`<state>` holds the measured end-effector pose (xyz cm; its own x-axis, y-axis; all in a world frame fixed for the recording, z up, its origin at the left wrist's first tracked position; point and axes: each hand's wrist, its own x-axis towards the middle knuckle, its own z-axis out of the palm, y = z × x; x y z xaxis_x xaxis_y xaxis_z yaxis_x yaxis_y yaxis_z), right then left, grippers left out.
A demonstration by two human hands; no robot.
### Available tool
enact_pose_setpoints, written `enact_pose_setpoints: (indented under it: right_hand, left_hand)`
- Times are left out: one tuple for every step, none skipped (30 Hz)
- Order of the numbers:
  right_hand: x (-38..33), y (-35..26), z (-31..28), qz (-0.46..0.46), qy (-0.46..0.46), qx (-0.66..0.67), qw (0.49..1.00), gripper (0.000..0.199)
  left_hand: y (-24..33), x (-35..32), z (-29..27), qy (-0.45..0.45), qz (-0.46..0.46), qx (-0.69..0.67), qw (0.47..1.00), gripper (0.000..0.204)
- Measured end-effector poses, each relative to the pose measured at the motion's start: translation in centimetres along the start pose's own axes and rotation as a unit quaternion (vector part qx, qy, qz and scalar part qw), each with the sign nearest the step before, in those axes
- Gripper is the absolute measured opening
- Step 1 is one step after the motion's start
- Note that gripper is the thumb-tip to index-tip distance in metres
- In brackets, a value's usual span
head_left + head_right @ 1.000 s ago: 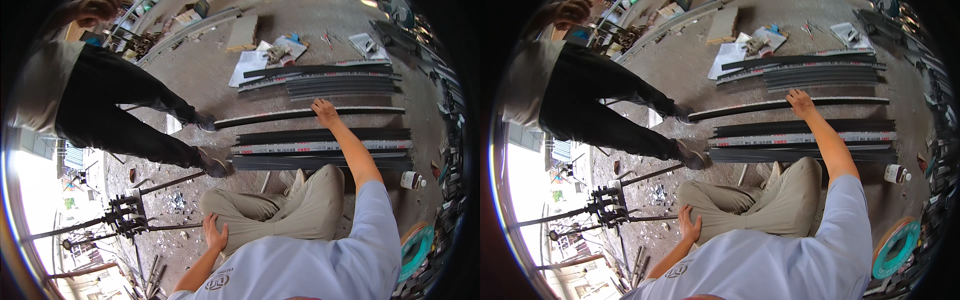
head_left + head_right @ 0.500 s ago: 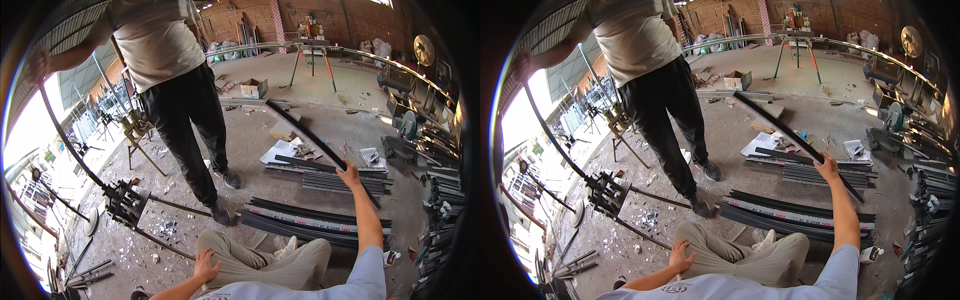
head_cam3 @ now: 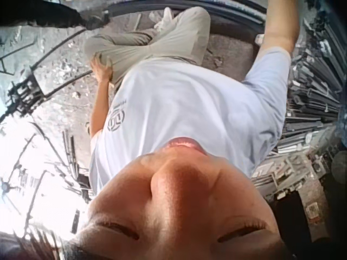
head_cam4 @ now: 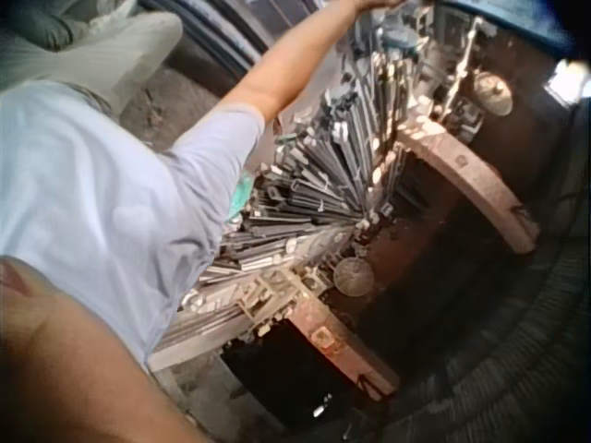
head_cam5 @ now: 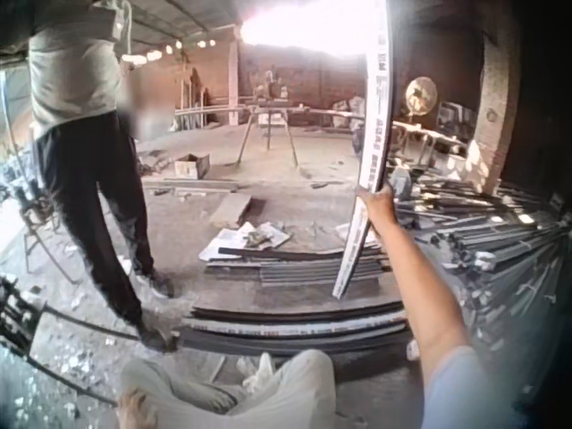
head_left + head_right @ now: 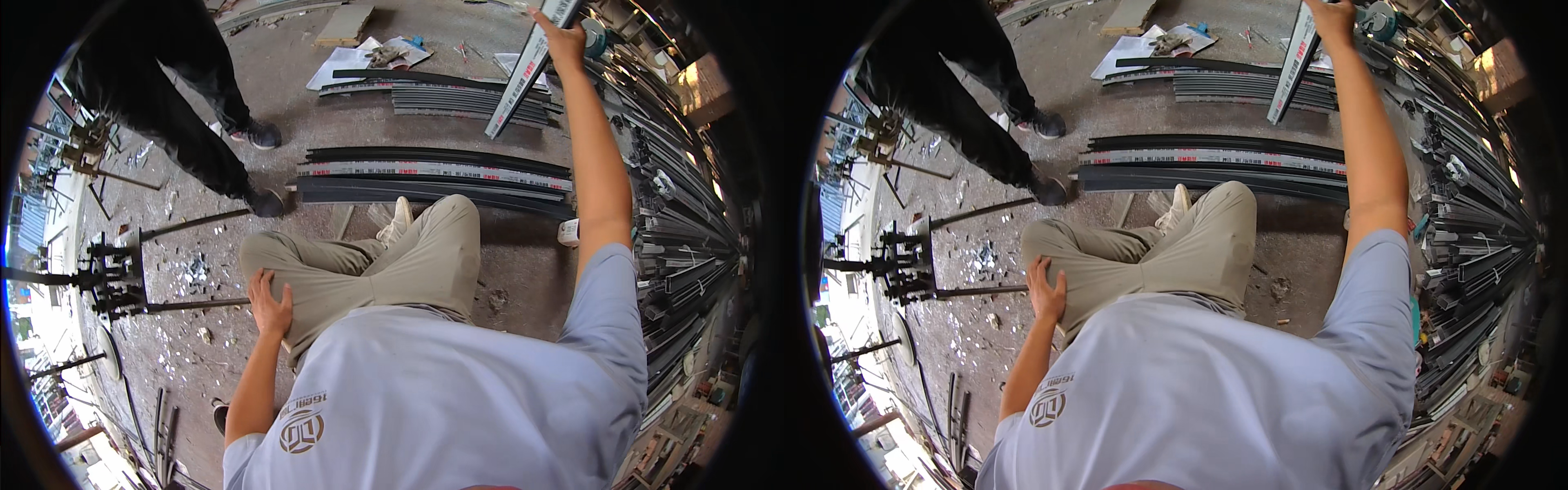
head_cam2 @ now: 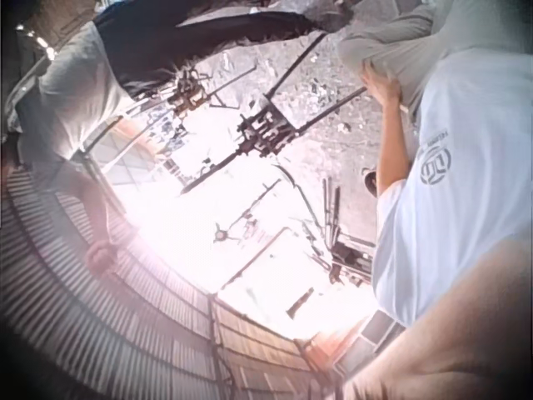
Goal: The person sits on the floor and repeatedly feeds long metal rods into a manual bending machine. They pull a lever to bend each rod and then place the finished piece on a growing stack. The person wears white sneakers and a light-colored shirt.
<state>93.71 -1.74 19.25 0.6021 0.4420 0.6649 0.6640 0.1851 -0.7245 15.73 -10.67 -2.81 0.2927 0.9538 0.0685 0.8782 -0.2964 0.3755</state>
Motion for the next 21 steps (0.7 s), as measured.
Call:
enact_pose_setpoints:
  right_hand:
    - [0.0, 0.1, -0.3, -0.004, 0.018, 0.071, 0.997, 0.039]
    - [0.0, -0.2, -0.3, 0.001, 0.020, 0.100, 0.995, 0.037]
    - [-0.1, -0.8, -0.2, 0.005, 0.022, 0.129, 0.991, 0.036]
    - [-0.2, -0.8, -0.1, 0.022, 0.032, 0.136, 0.990, 0.037]
    - [-0.5, -1.4, -0.2, 0.022, 0.043, 0.145, 0.988, 0.038]
    - [-0.4, -1.5, -0.2, 0.032, 0.055, 0.142, 0.988, 0.039]
    - [-0.4, -1.7, -0.2, 0.042, 0.067, 0.140, 0.987, 0.039]
    - [-0.6, -2.6, -0.1, 0.042, 0.063, 0.149, 0.986, 0.038]
    - [-1.0, -3.3, 0.1, 0.053, 0.061, 0.165, 0.983, 0.037]
    - [-1.0, -3.3, 0.5, 0.056, 0.061, 0.174, 0.981, 0.037]
    - [-1.0, -3.2, 0.5, 0.059, 0.061, 0.182, 0.980, 0.037]
    - [-1.1, -3.1, 0.6, 0.053, 0.066, 0.175, 0.981, 0.037]
    - [-1.2, -3.0, 0.8, 0.046, 0.070, 0.168, 0.982, 0.038]
    - [-1.3, -3.0, 0.9, 0.040, 0.075, 0.161, 0.983, 0.038]
    - [-1.5, -2.9, 1.0, 0.040, 0.071, 0.161, 0.984, 0.038]
    - [-1.8, -2.9, 1.1, 0.040, 0.067, 0.160, 0.984, 0.039]
    - [-1.8, -2.9, 1.3, 0.038, 0.063, 0.159, 0.984, 0.039]
    - [-1.9, -2.7, 1.8, -0.026, 0.057, 0.190, 0.980, 0.038]
    - [-2.0, -2.6, 2.0, -0.011, 0.050, 0.182, 0.982, 0.041]
    - [-2.5, -3.0, 2.3, 0.005, 0.042, 0.174, 0.984, 0.045]
    - [-2.9, -3.4, 2.4, 0.021, 0.034, 0.166, 0.985, 0.048]
  left_hand:
    - [0.1, 0.1, 0.1, 0.001, 0.000, 0.001, 1.000, 0.050]
    - [0.1, 0.3, -0.1, 0.000, 0.004, -0.003, 1.000, 0.049]
    - [-0.1, 0.2, 0.0, -0.001, 0.000, -0.004, 1.000, 0.049]
    - [-0.3, 0.0, 0.0, -0.001, -0.004, -0.005, 1.000, 0.049]
    - [-0.3, 0.2, 0.0, -0.001, -0.005, -0.006, 1.000, 0.049]
    - [-0.2, 0.2, 0.0, -0.002, -0.008, -0.010, 1.000, 0.049]
    - [-0.1, 0.1, -0.1, -0.004, -0.010, -0.014, 1.000, 0.049]
    - [0.0, 0.1, -0.3, -0.006, -0.013, -0.017, 1.000, 0.049]
    - [0.0, 0.0, -0.4, -0.004, -0.014, -0.014, 1.000, 0.049]
    - [0.0, 0.0, -0.4, -0.003, -0.016, -0.012, 1.000, 0.049]
    - [0.1, 0.0, -0.4, -0.003, -0.016, -0.011, 1.000, 0.049]
    - [0.0, 0.0, -0.3, -0.003, -0.016, -0.011, 1.000, 0.049]
    - [-0.1, 0.0, -0.3, -0.004, -0.017, -0.010, 1.000, 0.049]
    - [0.0, 0.1, -0.3, -0.005, -0.018, -0.010, 1.000, 0.049]
    - [0.0, 0.1, -0.3, -0.007, -0.020, -0.009, 1.000, 0.049]
    - [0.1, 0.1, -0.4, -0.010, -0.022, -0.008, 1.000, 0.049]
    - [0.3, 0.3, -0.3, -0.011, -0.023, -0.009, 1.000, 0.049]
    - [0.4, 0.4, -0.4, -0.012, -0.025, -0.010, 1.000, 0.049]
    - [0.4, 0.3, -0.5, -0.012, -0.027, -0.011, 0.999, 0.049]
    - [0.4, 0.2, -0.6, -0.014, -0.030, -0.012, 0.999, 0.049]
    - [0.4, 0.2, -0.7, -0.014, -0.032, -0.014, 0.999, 0.049]
